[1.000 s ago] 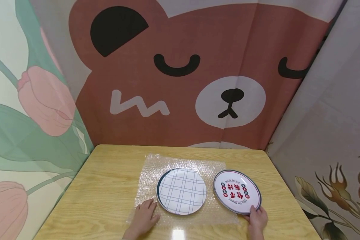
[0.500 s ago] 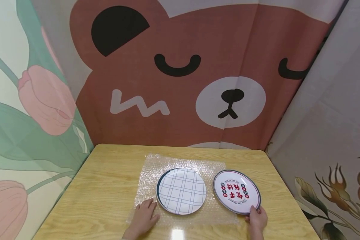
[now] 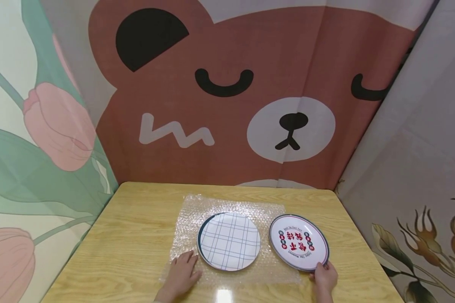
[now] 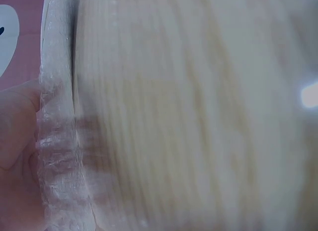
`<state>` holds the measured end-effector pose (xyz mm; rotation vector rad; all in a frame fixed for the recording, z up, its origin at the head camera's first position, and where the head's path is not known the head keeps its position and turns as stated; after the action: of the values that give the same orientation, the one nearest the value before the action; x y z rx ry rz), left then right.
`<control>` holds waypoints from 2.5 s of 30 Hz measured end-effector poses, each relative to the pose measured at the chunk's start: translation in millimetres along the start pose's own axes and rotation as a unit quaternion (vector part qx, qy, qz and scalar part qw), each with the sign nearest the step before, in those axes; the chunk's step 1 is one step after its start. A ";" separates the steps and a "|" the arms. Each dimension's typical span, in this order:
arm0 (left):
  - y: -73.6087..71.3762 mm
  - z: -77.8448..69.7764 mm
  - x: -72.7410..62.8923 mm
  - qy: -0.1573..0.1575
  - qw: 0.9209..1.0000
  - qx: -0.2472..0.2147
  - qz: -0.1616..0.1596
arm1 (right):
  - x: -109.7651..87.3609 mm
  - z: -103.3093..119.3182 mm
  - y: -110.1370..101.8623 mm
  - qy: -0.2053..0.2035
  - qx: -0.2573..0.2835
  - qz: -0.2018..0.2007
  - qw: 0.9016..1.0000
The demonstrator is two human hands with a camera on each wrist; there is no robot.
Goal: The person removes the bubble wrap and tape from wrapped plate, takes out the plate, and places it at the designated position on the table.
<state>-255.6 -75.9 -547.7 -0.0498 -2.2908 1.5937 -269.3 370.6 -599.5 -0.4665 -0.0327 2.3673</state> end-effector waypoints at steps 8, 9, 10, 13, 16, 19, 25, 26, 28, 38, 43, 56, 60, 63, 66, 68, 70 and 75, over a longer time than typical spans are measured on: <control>-0.4 -0.1 -0.3 0.002 1.000 0.000 -0.006 | -0.3 -0.5 -1.3 0.008 -0.003 -0.007 1.000; -0.1 0.1 -0.2 0.003 1.000 0.000 -0.007 | -0.6 -0.4 -1.3 0.009 -0.003 -0.007 1.000; 0.0 0.1 -0.3 0.003 1.000 -0.001 -0.007 | -0.8 -0.4 -1.5 0.009 -0.004 -0.008 1.000; -0.1 0.1 -0.6 0.002 1.000 -0.001 -0.004 | -1.7 1.6 -2.6 0.001 -0.018 -0.012 1.000; -0.7 -0.4 -0.7 0.001 1.000 -0.001 -0.002 | -3.2 10.2 -5.7 -0.036 -0.074 -0.027 0.996; -0.5 -0.3 -0.5 0.001 1.000 0.000 -0.001 | -5.9 20.1 -8.8 -0.076 -0.141 -0.052 0.986; 1.1 0.4 0.4 0.004 1.000 0.000 0.002 | -8.3 26.8 -14.0 -0.099 -0.172 -0.099 0.975; 0.9 0.4 0.5 0.004 1.000 0.000 0.003 | -8.5 27.4 -14.4 -0.102 -0.175 -0.104 0.974; 0.0 0.1 0.3 0.002 1.000 -0.001 0.005 | -9.2 30.0 -14.6 -0.117 -0.182 -0.108 0.970; 1.2 1.5 -0.6 -0.004 1.000 -0.008 0.005 | -11.4 35.3 -11.5 -0.155 -0.189 -0.102 0.964; 1.1 1.4 -0.8 -0.003 1.000 -0.005 0.002 | -13.8 40.1 -7.7 -0.174 -0.195 -0.098 0.960; 1.6 2.0 -0.4 0.000 1.000 0.000 0.000 | -28.6 60.0 1.0 -0.237 -0.178 -0.113 0.948; 2.2 2.2 -0.5 0.002 1.000 0.001 0.000 | -33.9 66.5 4.2 -0.254 -0.170 -0.117 0.945; 1.4 1.7 -0.9 0.002 1.000 0.000 -0.002 | -38.2 70.7 6.0 -0.268 -0.166 -0.117 0.942; 1.2 1.6 -0.6 0.004 1.000 0.002 -0.003 | -40.7 72.5 7.8 -0.276 -0.166 -0.114 0.940; 1.5 1.7 -0.6 0.003 1.000 0.004 -0.003 | -41.4 73.1 9.8 -0.278 -0.167 -0.110 0.940; 1.9 2.0 -0.6 0.000 1.000 0.003 -0.002 | -41.8 73.5 11.5 -0.279 -0.167 -0.107 0.940; 3.7 2.9 -0.2 -0.002 1.000 -0.001 0.001 | -42.4 74.4 16.3 -0.273 -0.171 -0.100 0.941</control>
<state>-256.9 -77.2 -552.0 -0.0496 -2.2965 1.5933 -276.4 338.4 -518.9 0.0533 -0.7201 2.2191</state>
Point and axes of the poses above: each hand's wrist, its own x-axis towards the middle knuckle, its own y-axis out of the palm, z = x × y, the point moved 10 cm from there along x, towards the middle knuckle, and after that the axes turned 1 degree about x, right-handed, at the moved point
